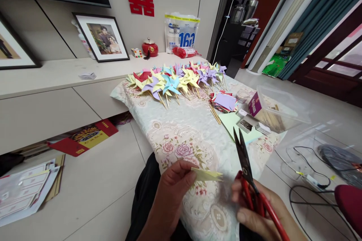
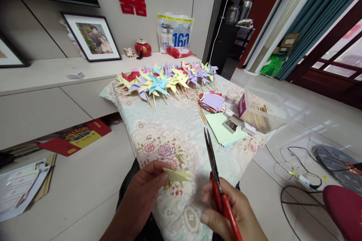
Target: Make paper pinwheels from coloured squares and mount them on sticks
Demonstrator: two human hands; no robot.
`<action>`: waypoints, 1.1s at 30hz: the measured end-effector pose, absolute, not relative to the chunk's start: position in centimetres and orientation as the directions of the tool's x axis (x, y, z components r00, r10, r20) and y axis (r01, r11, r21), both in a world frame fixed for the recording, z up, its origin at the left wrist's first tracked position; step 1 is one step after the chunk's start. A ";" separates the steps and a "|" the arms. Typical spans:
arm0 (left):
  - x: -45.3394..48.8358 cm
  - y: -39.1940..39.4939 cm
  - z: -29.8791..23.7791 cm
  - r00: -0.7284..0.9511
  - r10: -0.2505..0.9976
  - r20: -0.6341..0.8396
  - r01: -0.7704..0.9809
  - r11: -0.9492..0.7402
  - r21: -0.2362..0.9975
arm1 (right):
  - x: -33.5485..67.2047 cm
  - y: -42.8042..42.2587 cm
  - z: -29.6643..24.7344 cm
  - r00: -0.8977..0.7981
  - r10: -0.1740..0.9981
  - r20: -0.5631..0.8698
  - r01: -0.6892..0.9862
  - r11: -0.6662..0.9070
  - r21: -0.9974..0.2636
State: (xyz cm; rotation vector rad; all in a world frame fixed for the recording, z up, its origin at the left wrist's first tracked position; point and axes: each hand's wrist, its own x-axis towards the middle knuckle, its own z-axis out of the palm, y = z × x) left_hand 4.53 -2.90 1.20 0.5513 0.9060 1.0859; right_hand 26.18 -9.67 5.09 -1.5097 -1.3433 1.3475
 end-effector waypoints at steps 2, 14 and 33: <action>5.3 -3.5 2.1 0.196 0.895 -0.401 -0.591 0.435 0.680 | 24.4 -8.7 4.5 0.041 0.981 -0.188 0.158 -0.192 -0.969; 6.4 -4.2 1.8 0.231 0.876 -0.422 -0.636 0.465 0.616 | 19.9 -5.7 3.9 0.227 0.953 -0.201 -0.053 -0.194 -0.980; 2.2 -1.8 1.9 0.375 0.883 0.281 -0.219 -0.210 0.953 | 21.3 -6.8 2.6 -0.243 0.881 -0.406 -0.328 -0.469 -0.820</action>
